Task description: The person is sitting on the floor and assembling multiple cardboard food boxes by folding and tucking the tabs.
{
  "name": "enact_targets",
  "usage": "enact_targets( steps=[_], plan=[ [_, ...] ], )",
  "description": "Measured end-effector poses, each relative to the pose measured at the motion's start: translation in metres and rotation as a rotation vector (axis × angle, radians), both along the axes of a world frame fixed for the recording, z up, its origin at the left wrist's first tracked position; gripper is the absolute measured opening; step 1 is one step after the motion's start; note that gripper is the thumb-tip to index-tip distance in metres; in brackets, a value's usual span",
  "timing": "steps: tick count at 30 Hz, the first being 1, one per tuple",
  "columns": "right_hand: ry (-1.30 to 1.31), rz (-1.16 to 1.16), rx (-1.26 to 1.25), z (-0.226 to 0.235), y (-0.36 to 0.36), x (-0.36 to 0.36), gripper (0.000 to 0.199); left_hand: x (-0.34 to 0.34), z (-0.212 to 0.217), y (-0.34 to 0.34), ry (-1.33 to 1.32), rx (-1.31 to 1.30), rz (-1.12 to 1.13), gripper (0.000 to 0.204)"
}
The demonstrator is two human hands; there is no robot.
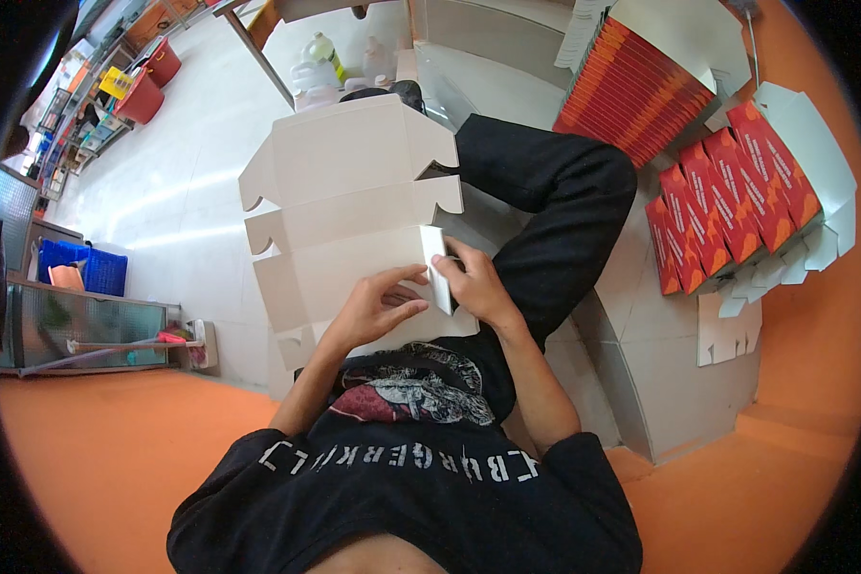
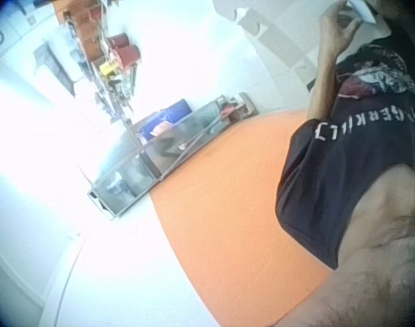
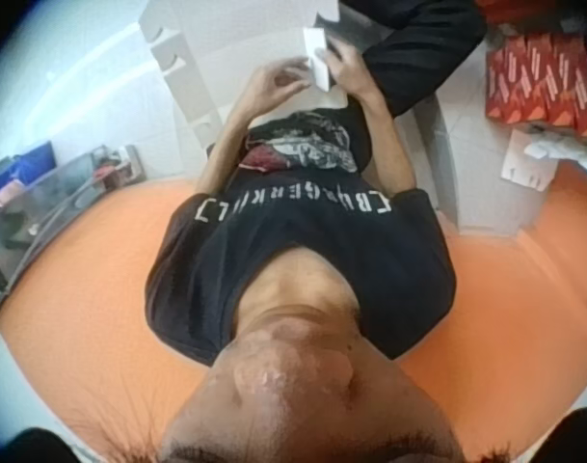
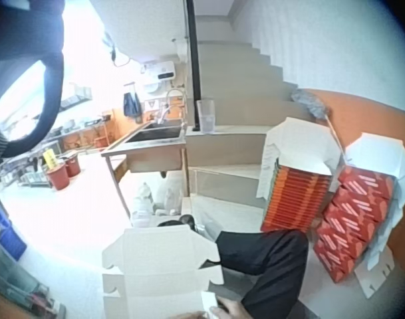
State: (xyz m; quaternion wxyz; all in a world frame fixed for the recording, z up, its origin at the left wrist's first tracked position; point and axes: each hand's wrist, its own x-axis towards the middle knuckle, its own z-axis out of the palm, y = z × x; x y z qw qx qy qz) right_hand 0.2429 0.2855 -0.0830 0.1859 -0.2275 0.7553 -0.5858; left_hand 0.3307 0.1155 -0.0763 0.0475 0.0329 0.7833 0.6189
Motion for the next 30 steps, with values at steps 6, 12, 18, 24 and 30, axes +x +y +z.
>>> enact_targets(
  steps=[6, 12, 18, 24, 30],
  plan=[
    [-0.628, -0.181, -0.472, -0.013, 0.009, -0.002, 0.033, -0.003, -0.004, -0.006, -0.163, 0.29, 0.053, 0.037],
    [-0.791, -0.167, -0.605, -0.029, 0.002, -0.013, 0.038, -0.006, -0.006, -0.012, -0.205, 0.481, 0.045, 0.033],
    [-0.712, -0.138, -0.557, -0.032, 0.004, -0.015, 0.038, 0.018, 0.005, -0.035, 0.02, 0.16, 0.306, 0.016],
    [-0.321, -0.194, -0.33, -0.003, -0.001, -0.032, 0.04, 0.046, 0.012, -0.106, 0.495, -0.561, 1.181, 0.022],
    [0.104, -0.321, 0.101, 0.035, -0.026, -0.053, 0.045, 0.053, -0.001, -0.12, -0.142, 0.327, 0.864, 0.05]
  ],
)
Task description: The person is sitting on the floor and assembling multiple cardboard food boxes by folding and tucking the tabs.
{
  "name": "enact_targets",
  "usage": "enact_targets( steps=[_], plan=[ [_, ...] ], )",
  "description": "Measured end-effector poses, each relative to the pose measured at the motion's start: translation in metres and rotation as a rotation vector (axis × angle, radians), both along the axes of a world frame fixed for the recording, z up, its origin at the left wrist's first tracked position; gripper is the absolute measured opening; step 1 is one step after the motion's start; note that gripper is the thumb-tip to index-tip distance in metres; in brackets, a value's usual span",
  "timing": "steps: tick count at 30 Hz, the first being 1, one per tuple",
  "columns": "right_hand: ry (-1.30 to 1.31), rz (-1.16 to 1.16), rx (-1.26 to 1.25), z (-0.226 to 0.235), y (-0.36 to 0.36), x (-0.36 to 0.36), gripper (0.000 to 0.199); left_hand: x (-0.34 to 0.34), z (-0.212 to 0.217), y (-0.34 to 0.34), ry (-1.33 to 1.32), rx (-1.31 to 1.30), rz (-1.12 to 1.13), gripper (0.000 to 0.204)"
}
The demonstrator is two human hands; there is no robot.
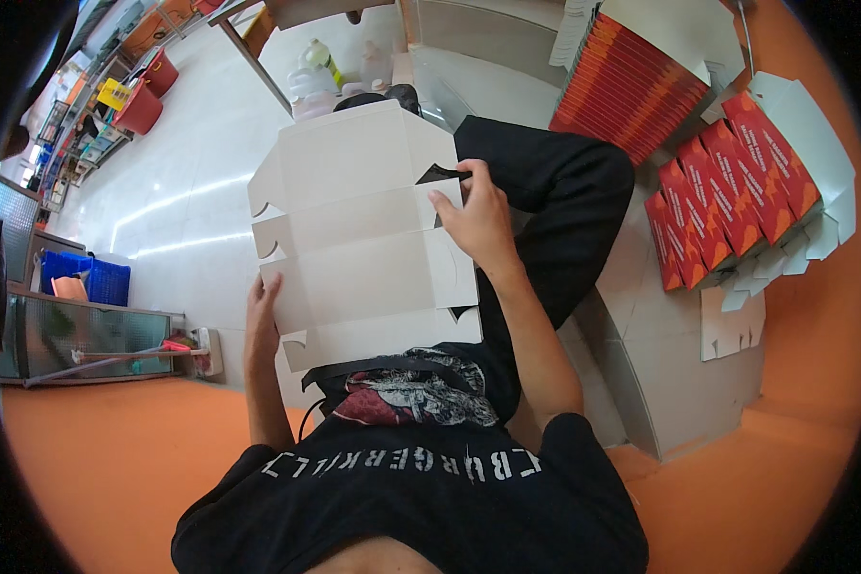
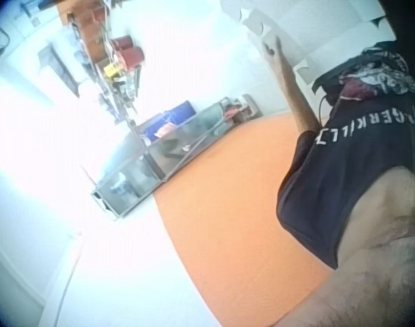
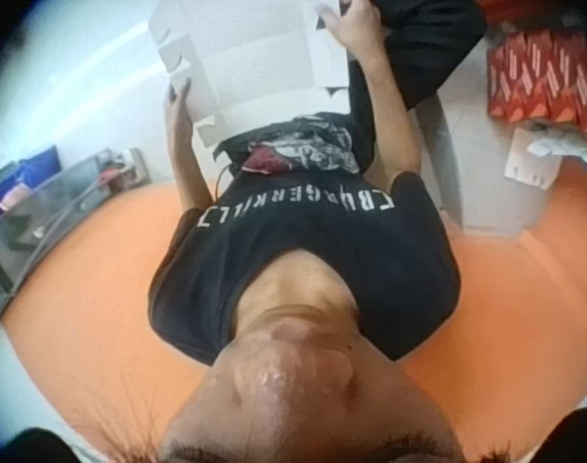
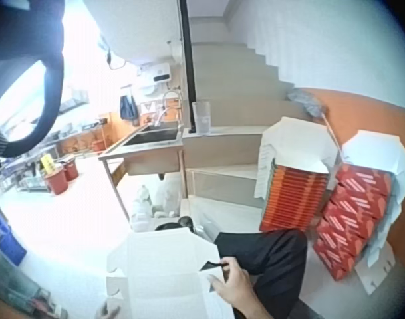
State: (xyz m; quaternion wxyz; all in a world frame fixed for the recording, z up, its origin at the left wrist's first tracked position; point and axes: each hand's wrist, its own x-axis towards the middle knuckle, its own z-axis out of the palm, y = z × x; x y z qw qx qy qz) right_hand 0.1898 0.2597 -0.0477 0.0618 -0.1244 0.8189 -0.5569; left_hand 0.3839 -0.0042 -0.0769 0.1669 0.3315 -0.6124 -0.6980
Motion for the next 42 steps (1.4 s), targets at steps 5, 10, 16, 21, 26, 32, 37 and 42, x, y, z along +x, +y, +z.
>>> enact_targets(
  steps=[5, 10, 16, 21, 26, 32, 37, 42],
  plan=[
    [0.155, 0.084, 0.182, 0.006, -0.016, -0.002, 0.042, -0.002, -0.009, 0.007, -0.08, -0.022, -0.182, 0.043],
    [0.094, 0.153, 0.272, 0.006, -0.019, -0.013, 0.038, -0.002, -0.012, 0.007, 0.021, -0.08, -0.194, 0.037],
    [0.125, 0.195, 0.256, 0.005, -0.016, -0.022, 0.032, -0.003, -0.016, 0.01, 0.049, -0.113, -0.17, 0.033],
    [0.118, 0.159, 0.277, 0.004, -0.025, -0.02, 0.031, -0.003, -0.01, 0.01, 0.031, -0.157, -0.182, 0.031],
    [0.354, 0.022, 0.538, 0.001, -0.059, 0.001, 0.023, -0.001, 0.0, 0.017, 0.046, -0.199, -0.161, 0.031],
    [0.499, -0.023, 0.724, 0.003, -0.071, 0.006, 0.021, 0.0, 0.0, 0.024, 0.094, -0.151, -0.141, 0.03],
    [0.348, 0.092, 0.425, 0.009, -0.043, -0.014, 0.021, -0.003, -0.011, 0.017, 0.048, -0.096, -0.126, 0.03],
    [0.095, 0.223, 0.042, 0.013, -0.013, -0.022, 0.029, 0.001, -0.021, 0.014, 0.015, -0.041, -0.089, 0.032]
  ],
)
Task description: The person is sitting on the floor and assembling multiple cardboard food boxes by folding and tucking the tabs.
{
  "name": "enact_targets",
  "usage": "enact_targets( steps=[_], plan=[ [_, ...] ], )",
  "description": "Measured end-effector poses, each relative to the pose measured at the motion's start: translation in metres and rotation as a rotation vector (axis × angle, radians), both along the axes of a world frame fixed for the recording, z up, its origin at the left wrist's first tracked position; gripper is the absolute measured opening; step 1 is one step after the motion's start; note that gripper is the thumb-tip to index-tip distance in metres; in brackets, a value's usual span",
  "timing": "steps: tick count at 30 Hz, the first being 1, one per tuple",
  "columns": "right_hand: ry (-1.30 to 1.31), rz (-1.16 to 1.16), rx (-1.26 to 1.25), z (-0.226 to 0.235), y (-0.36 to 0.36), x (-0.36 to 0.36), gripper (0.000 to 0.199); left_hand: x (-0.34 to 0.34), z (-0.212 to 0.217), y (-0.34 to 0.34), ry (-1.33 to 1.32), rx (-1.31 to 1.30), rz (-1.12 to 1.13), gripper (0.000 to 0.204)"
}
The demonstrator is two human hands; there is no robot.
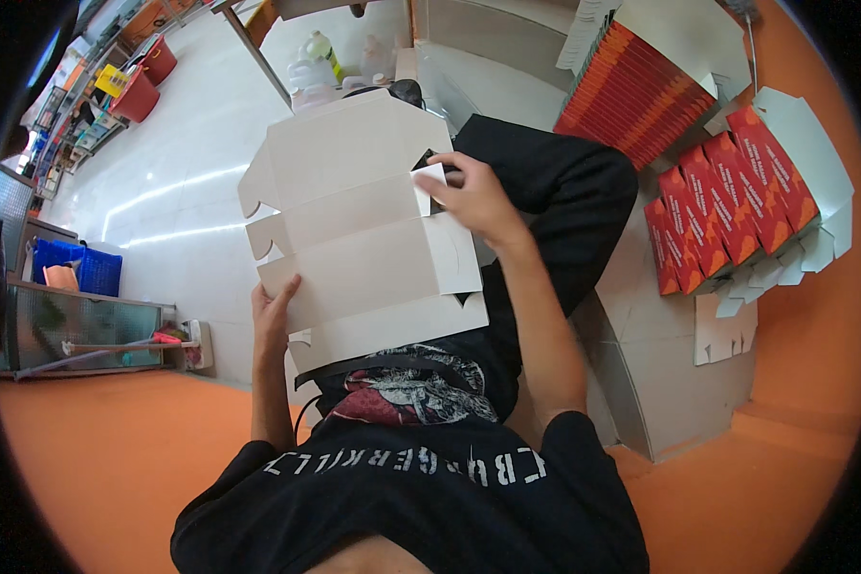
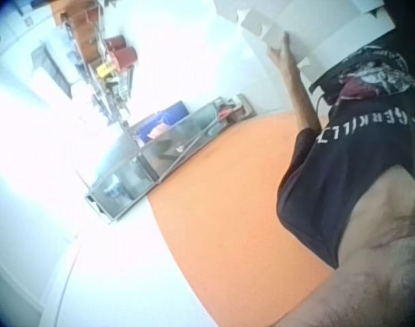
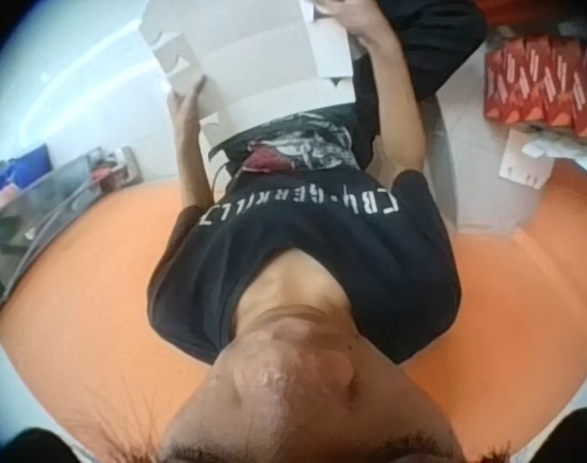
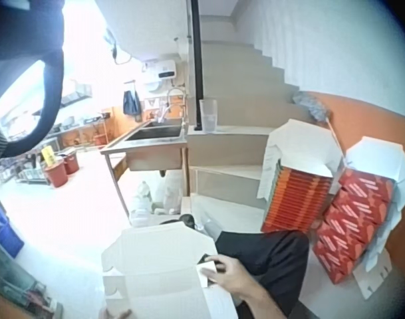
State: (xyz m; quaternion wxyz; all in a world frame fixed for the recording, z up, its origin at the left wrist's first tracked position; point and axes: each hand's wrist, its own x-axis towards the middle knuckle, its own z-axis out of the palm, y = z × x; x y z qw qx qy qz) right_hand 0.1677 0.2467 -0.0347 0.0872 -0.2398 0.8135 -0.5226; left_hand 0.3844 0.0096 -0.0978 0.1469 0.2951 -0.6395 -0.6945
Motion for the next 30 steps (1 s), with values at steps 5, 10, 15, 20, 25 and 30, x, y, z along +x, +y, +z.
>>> enact_targets(
  steps=[5, 10, 15, 20, 25, 30],
  plan=[
    [-0.713, 0.396, -0.419, -0.014, 0.024, -0.031, 0.039, -0.005, -0.002, -0.006, 0.022, 0.003, -0.055, 0.036],
    [-0.781, 0.447, -0.228, -0.042, 0.013, -0.035, 0.058, -0.012, -0.001, -0.006, 0.035, 0.002, -0.113, 0.038],
    [-0.667, 0.468, -0.086, -0.038, -0.004, -0.037, 0.054, -0.014, 0.007, -0.009, -0.016, 0.004, -0.151, 0.037],
    [-0.467, 0.412, 0.118, -0.033, -0.02, -0.039, 0.042, -0.01, 0.012, -0.006, 0.013, 0.018, -0.151, 0.037],
    [-0.422, 0.386, 0.226, -0.027, -0.021, -0.038, 0.042, -0.009, 0.009, -0.005, 0.029, 0.069, -0.157, 0.037],
    [-0.496, 0.501, 0.26, -0.017, -0.005, -0.042, 0.039, -0.009, 0.002, -0.009, -0.017, 0.082, -0.141, 0.039]
  ],
)
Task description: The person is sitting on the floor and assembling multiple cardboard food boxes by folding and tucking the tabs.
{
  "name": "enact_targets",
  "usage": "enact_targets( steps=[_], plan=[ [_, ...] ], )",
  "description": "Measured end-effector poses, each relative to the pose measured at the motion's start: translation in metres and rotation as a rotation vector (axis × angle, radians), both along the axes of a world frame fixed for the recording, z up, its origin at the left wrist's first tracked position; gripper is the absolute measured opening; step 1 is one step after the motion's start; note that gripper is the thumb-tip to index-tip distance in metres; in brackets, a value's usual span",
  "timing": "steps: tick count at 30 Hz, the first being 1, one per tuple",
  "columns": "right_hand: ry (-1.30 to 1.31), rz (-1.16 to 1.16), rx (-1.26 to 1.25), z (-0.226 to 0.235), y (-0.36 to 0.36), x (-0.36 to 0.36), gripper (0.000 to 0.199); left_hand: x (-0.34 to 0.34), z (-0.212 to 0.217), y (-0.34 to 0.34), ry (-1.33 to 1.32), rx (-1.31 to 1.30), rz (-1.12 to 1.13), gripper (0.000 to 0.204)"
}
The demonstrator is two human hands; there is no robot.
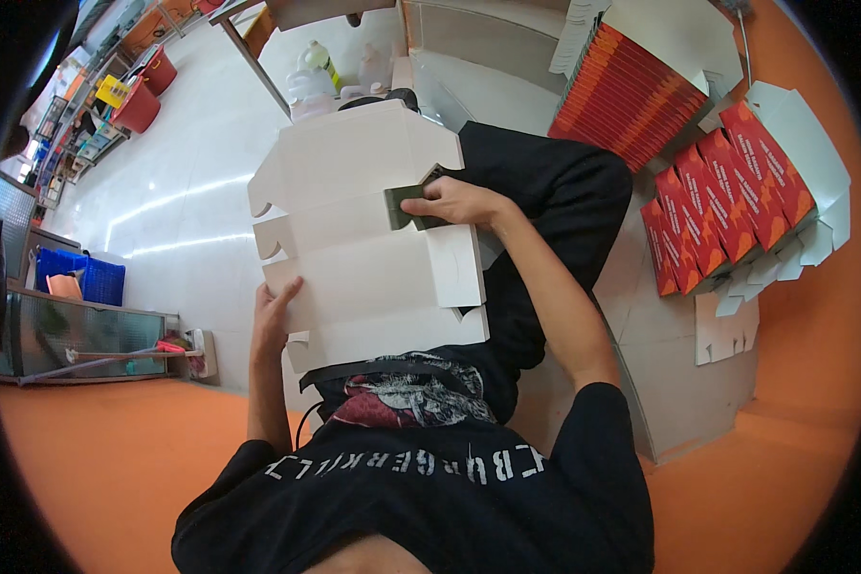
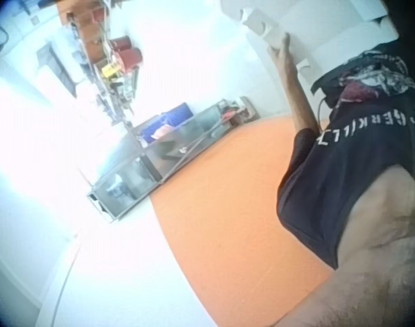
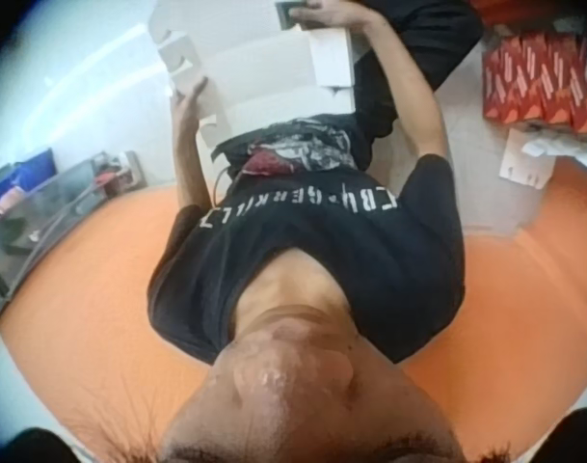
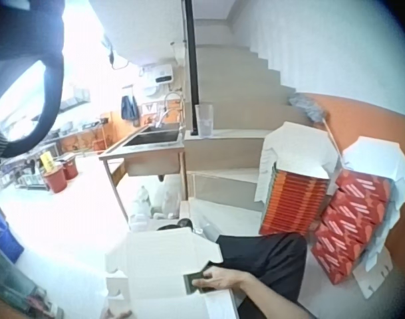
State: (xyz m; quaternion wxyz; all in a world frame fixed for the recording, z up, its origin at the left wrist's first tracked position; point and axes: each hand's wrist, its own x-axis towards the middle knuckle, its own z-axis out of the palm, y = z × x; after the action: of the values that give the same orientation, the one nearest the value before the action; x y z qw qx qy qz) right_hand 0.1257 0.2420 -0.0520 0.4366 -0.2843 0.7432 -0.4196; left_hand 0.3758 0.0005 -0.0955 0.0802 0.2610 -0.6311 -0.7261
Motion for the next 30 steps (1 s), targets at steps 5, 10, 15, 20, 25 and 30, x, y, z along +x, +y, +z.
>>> enact_targets(
  steps=[5, 10, 15, 20, 25, 30],
  plan=[
    [-0.312, 0.003, -0.147, -0.002, 0.021, -0.003, 0.04, -0.003, -0.006, 0.0, 0.023, -0.04, 0.015, 0.039],
    [-0.22, 0.053, -0.146, -0.012, 0.014, -0.011, 0.034, -0.007, 0.001, -0.002, -0.029, -0.011, -0.041, 0.038],
    [0.097, 0.104, -0.089, -0.011, 0.001, -0.009, 0.032, -0.006, 0.007, 0.0, 0.026, -0.004, -0.046, 0.035],
    [0.188, 0.015, -0.146, 0.0, 0.004, -0.003, 0.028, -0.008, 0.008, -0.004, 0.052, -0.032, 0.032, 0.033],
    [0.246, -0.602, -0.328, 0.012, 0.032, 0.006, 0.033, -0.02, 0.012, -0.019, 0.128, -0.071, 0.207, 0.036],
    [0.005, -0.64, -0.277, -0.005, 0.043, 0.064, 0.039, -0.035, 0.014, -0.021, 0.159, -0.096, 0.287, 0.04]
  ],
)
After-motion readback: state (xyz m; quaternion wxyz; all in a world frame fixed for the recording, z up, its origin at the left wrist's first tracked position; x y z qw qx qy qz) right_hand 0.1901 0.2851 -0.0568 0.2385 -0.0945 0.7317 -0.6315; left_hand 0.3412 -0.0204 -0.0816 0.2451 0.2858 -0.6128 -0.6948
